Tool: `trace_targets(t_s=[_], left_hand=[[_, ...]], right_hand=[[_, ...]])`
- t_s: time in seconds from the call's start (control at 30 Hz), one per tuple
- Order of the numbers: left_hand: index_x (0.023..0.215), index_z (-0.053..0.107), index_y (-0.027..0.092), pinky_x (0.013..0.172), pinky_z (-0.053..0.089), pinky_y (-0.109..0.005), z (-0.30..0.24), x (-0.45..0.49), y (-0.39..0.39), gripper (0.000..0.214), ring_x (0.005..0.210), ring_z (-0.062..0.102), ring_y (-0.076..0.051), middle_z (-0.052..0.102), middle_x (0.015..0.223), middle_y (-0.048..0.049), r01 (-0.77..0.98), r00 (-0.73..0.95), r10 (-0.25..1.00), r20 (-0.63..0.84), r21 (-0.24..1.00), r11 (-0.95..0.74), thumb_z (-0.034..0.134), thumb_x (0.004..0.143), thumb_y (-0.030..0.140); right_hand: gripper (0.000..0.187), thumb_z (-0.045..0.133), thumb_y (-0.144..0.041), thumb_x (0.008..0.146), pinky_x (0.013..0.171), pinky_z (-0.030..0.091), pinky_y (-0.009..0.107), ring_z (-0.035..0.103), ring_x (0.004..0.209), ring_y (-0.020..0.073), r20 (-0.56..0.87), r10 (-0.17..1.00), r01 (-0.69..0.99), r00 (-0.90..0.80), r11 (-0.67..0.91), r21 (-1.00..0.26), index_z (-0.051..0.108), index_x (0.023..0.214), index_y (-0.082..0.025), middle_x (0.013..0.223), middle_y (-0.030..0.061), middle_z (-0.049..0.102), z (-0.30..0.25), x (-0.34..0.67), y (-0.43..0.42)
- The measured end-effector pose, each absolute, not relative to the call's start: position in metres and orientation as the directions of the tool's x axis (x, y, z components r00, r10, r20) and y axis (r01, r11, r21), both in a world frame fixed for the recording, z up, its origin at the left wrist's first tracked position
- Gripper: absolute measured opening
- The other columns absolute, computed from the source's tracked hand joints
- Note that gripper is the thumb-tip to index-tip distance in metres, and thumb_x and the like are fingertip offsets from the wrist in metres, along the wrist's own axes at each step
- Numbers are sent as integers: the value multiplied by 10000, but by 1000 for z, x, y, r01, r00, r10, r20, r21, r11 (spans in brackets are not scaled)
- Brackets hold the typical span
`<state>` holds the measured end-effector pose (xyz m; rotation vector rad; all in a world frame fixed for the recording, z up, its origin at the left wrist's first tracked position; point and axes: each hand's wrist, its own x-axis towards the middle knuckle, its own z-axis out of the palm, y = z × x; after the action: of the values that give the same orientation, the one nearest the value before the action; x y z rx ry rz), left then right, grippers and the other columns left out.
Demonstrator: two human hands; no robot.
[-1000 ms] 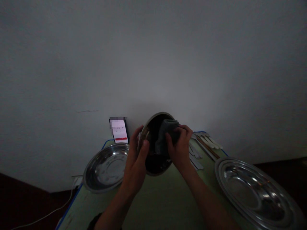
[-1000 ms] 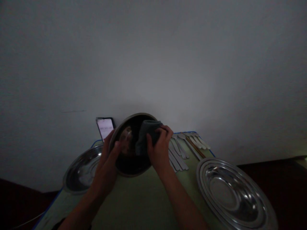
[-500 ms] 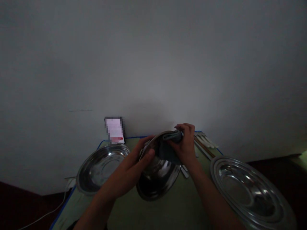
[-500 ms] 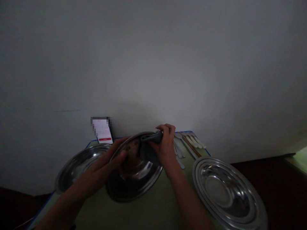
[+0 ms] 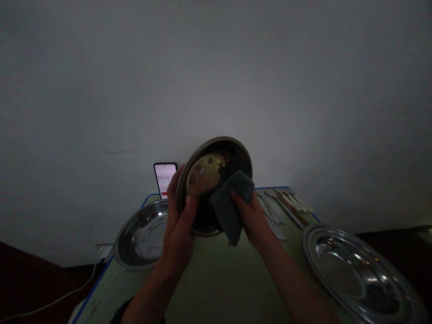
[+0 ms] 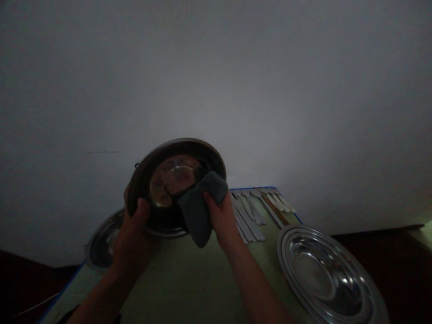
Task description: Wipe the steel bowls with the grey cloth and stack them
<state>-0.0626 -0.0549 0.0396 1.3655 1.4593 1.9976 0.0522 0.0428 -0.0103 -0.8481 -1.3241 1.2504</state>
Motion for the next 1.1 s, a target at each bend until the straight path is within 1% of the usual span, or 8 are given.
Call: trace_targets(t_s=[0.1,0.27,0.33,0.43,0.67,0.87,1.0,1.1], left_hand=[[1441,296,346,1129,322,-414,33,-58,-52,603,1372,384,-236,402,1508,-26,293,-392,720,573,819,-493,548,893,360],[1434,312,340,942,525,-401,45,-81,-60,717,1203,570,-281,551,1375,-79,436,-173,899,403,850,-297,664,809,352],[1365,448,288,851,569,-384,53,-94,-64,597,1063,654,-285,654,1225,-96,510,-172,928,332,836,-204,643,812,405],[1407,410,254,727,595,-361,60,-105,-70,642,949,694,-286,635,1261,-137,629,-138,949,284,765,-138,607,821,426],[1422,396,220,908,506,-453,57,-86,-77,519,1075,643,-286,649,1251,-133,800,134,961,243,546,-250,417,911,307],[1421,410,254,910,476,-499,62,-85,-82,532,1059,636,-304,651,1251,-115,789,13,946,325,578,-209,426,892,303],[1430,338,246,835,516,-426,56,-84,-69,623,952,657,-249,681,1145,-85,541,-242,882,404,811,-223,491,827,211],[1336,424,198,940,479,-399,48,-80,-57,548,1074,617,-241,648,1192,-82,412,-473,753,457,871,-269,540,800,214]], right_hand=[[503,668,-399,736,861,536,433,663,1005,259,131,950,-272,-282,52,-961,534,1156,-156,1173,155,664,-16,43,38],[457,737,-369,645,806,523,444,662,892,278,347,937,127,23,342,-931,613,1024,-146,986,128,715,-7,68,55],[328,675,-326,717,801,517,430,663,864,259,488,872,208,38,470,-858,640,998,-161,946,98,724,4,81,56],[297,583,-189,769,826,512,387,667,901,220,701,713,292,-27,676,-677,643,1059,-213,992,53,724,20,90,45],[295,532,-122,806,861,502,385,626,969,209,831,446,331,-331,880,-341,584,1074,-234,1020,61,671,20,83,32],[81,589,-256,790,693,495,330,613,747,194,808,584,384,-80,766,-516,591,863,-221,795,21,657,-3,84,53],[248,609,-423,787,742,484,370,606,802,225,642,756,352,124,572,-741,609,875,-191,835,53,662,-13,73,57],[350,575,-474,803,754,496,385,629,849,246,467,882,211,61,446,-870,607,966,-167,914,91,682,-21,54,49]])
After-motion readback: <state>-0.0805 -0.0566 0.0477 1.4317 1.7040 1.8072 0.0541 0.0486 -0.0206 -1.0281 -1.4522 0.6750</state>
